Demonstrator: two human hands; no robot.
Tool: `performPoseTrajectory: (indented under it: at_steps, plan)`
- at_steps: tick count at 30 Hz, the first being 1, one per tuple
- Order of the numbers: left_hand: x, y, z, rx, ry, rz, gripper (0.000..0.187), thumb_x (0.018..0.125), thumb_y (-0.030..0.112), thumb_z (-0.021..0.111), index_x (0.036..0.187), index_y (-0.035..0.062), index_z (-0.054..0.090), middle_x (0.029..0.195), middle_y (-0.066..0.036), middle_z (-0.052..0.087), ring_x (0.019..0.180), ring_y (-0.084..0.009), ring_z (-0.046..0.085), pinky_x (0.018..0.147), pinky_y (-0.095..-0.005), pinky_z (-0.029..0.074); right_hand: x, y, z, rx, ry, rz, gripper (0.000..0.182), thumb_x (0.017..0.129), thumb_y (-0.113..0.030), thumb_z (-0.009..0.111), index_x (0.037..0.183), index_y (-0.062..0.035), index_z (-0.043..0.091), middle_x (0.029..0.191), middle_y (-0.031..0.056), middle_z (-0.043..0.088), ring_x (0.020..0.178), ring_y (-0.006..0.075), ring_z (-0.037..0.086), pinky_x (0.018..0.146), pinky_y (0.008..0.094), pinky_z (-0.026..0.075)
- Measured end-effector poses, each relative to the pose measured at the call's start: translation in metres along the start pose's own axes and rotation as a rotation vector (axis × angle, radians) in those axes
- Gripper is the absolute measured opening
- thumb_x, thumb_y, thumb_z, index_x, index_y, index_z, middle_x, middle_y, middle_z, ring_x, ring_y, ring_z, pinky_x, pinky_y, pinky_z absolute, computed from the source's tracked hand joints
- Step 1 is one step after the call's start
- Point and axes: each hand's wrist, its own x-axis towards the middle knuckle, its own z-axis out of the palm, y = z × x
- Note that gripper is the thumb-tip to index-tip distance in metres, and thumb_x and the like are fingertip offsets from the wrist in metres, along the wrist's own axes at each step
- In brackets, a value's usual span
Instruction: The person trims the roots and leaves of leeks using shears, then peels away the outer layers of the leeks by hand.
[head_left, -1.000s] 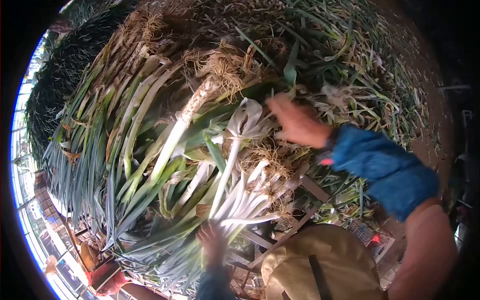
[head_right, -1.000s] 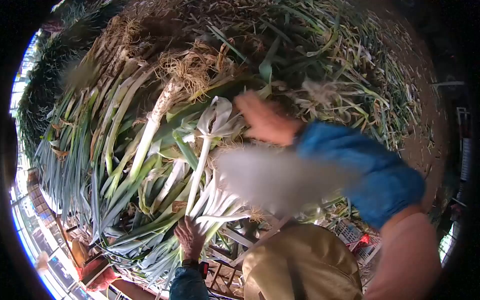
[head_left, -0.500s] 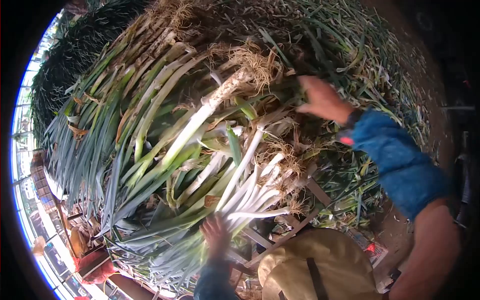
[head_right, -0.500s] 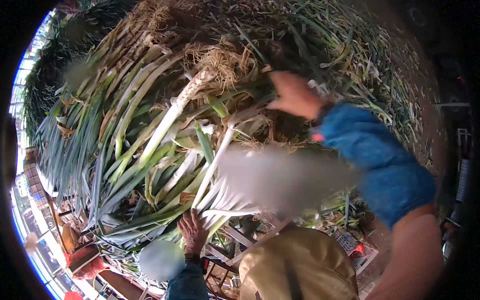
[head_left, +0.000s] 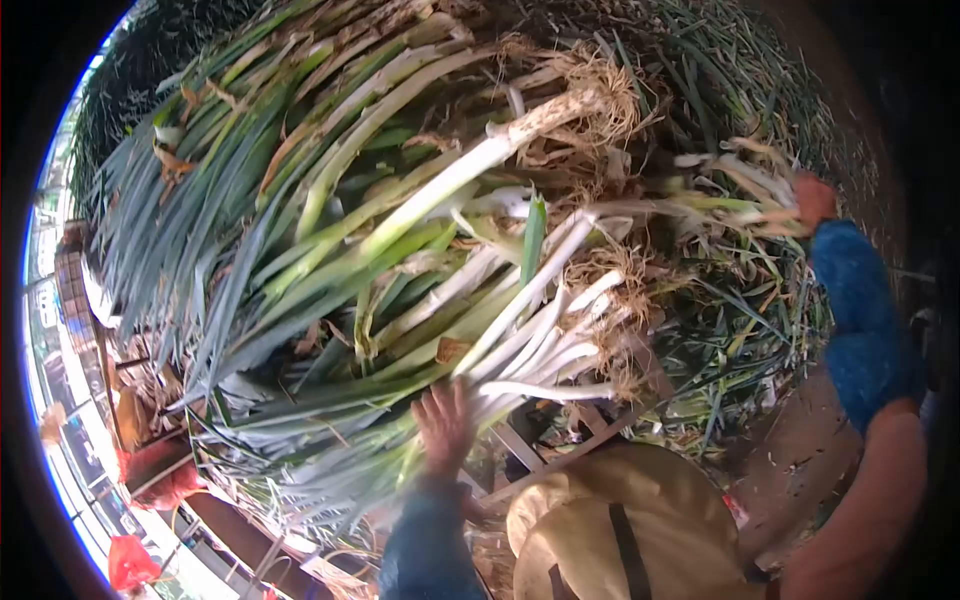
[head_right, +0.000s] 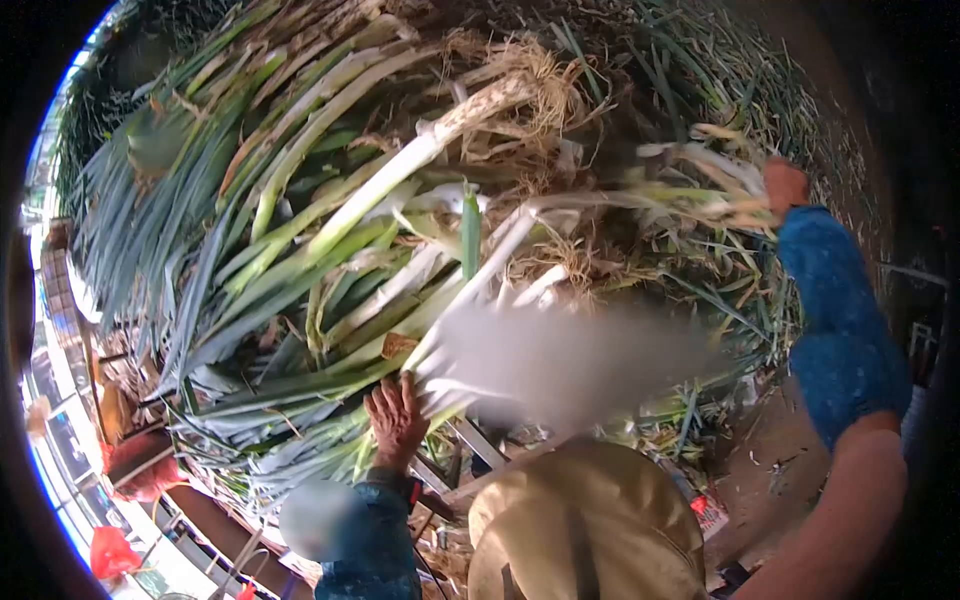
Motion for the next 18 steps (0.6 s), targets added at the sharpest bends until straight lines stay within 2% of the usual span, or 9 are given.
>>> performPoseTrajectory:
  at_steps: [2, 4, 7, 8, 9, 10, 12, 16, 18]
  plan:
    - [-0.001, 0.000, -0.004, -0.057, -0.077, -0.030, 0.069, 0.065, 0.021, 0.063, 0.128, 0.0049, 0.041, 0.114, -0.025, 0.045, 0.094, -0.0378, 0.047, 0.084, -0.0524, 0.035, -0.016, -0.010, -0.012, -0.079, 0.134, -0.138, 0.052, 0.065, -0.030, 0.075, 0.103, -0.0022, 0.054, 0.095, 0.0168, 0.059, 0.082, 0.0334, 0.059, 0.069, 0.0438, 0.046]
    - [-0.002, 0.000, -0.004, -0.061, -0.045, -0.040, 0.062, 0.069, 0.017, 0.057, 0.128, 0.0078, 0.042, 0.115, -0.025, 0.045, 0.094, -0.0376, 0.046, 0.084, -0.0546, 0.035, -0.037, -0.105, -0.073, 0.312, 0.205, -0.299, 0.067, 0.062, -0.020, 0.075, 0.121, -0.0009, 0.047, 0.116, 0.0199, 0.049, 0.106, 0.0343, 0.050, 0.089, 0.0418, 0.041]
    - [-0.003, 0.003, -0.003, -0.088, -0.016, -0.049, 0.057, 0.072, 0.010, 0.052, 0.128, 0.0105, 0.041, 0.116, -0.027, 0.042, 0.091, -0.0370, 0.045, 0.083, -0.0566, 0.034, -0.082, -0.280, -0.170, 0.994, 0.036, -0.572, 0.070, 0.060, -0.011, 0.074, 0.124, -0.0047, 0.047, 0.106, 0.0158, 0.053, 0.100, 0.0302, 0.052, 0.087, 0.0375, 0.043]
    - [-0.004, 0.004, -0.002, -0.100, -0.012, -0.050, 0.058, 0.072, 0.010, 0.051, 0.129, 0.0105, 0.040, 0.117, -0.027, 0.041, 0.094, -0.0383, 0.045, 0.084, -0.0581, 0.034, -0.099, -0.335, -0.158, 1.085, 0.214, -0.748, 0.069, 0.060, -0.010, 0.074, 0.124, -0.0075, 0.048, 0.106, 0.0140, 0.052, 0.098, 0.0258, 0.053, 0.086, 0.0360, 0.044]
    - [-0.006, 0.004, 0.000, -0.111, -0.008, -0.052, 0.059, 0.072, 0.010, 0.051, 0.130, 0.0104, 0.039, 0.118, -0.028, 0.040, 0.097, -0.0395, 0.045, 0.085, -0.0597, 0.033, -0.119, -0.379, -0.188, 1.190, -0.211, -0.699, 0.069, 0.066, -0.020, 0.077, 0.126, -0.0065, 0.044, 0.117, 0.0172, 0.049, 0.101, 0.0327, 0.053, 0.088, 0.0407, 0.044]
    - [-0.009, 0.005, 0.002, -0.104, 0.024, -0.042, 0.058, 0.073, 0.010, 0.051, 0.130, 0.0103, 0.038, 0.119, -0.028, 0.039, 0.100, -0.0412, 0.044, 0.087, -0.0608, 0.033, -0.144, -0.425, -0.192, 0.912, 0.189, -0.820, 0.067, 0.067, -0.027, 0.076, 0.121, -0.0026, 0.044, 0.114, 0.0188, 0.047, 0.093, 0.0351, 0.054, 0.083, 0.0433, 0.046]
    - [-0.019, 0.009, 0.010, -0.118, 0.064, -0.049, 0.058, 0.076, 0.011, 0.050, 0.132, 0.0110, 0.035, 0.123, -0.027, 0.038, 0.111, -0.0443, 0.040, 0.093, -0.0624, 0.031, -0.174, -0.488, -0.202, 0.823, 0.021, -0.875, 0.062, 0.069, -0.028, 0.072, 0.117, -0.0015, 0.044, 0.104, 0.0182, 0.048, 0.083, 0.0320, 0.056, 0.067, 0.0412, 0.048]
    - [-0.024, 0.015, 0.004, -0.118, 0.114, -0.106, 0.057, 0.079, 0.010, 0.049, 0.134, 0.0125, 0.033, 0.127, -0.021, 0.040, 0.115, -0.0405, 0.041, 0.093, -0.0600, 0.032, -0.167, -0.513, -0.159, 0.517, -0.034, -1.064, 0.033, 0.073, -0.016, 0.062, 0.101, -0.0037, 0.051, 0.080, 0.0136, 0.054, 0.069, 0.0261, 0.058, 0.055, 0.0368, 0.048]
    - [-0.023, 0.015, 0.004, -0.127, 0.118, -0.091, 0.057, 0.080, 0.009, 0.048, 0.134, 0.0124, 0.033, 0.127, -0.021, 0.041, 0.115, -0.0400, 0.041, 0.094, -0.0593, 0.032, -0.123, -0.454, -0.128, 1.125, 0.333, -1.031, 0.007, 0.076, -0.007, 0.055, 0.081, -0.0036, 0.051, 0.071, 0.0106, 0.055, 0.064, 0.0211, 0.060, 0.052, 0.0344, 0.047]
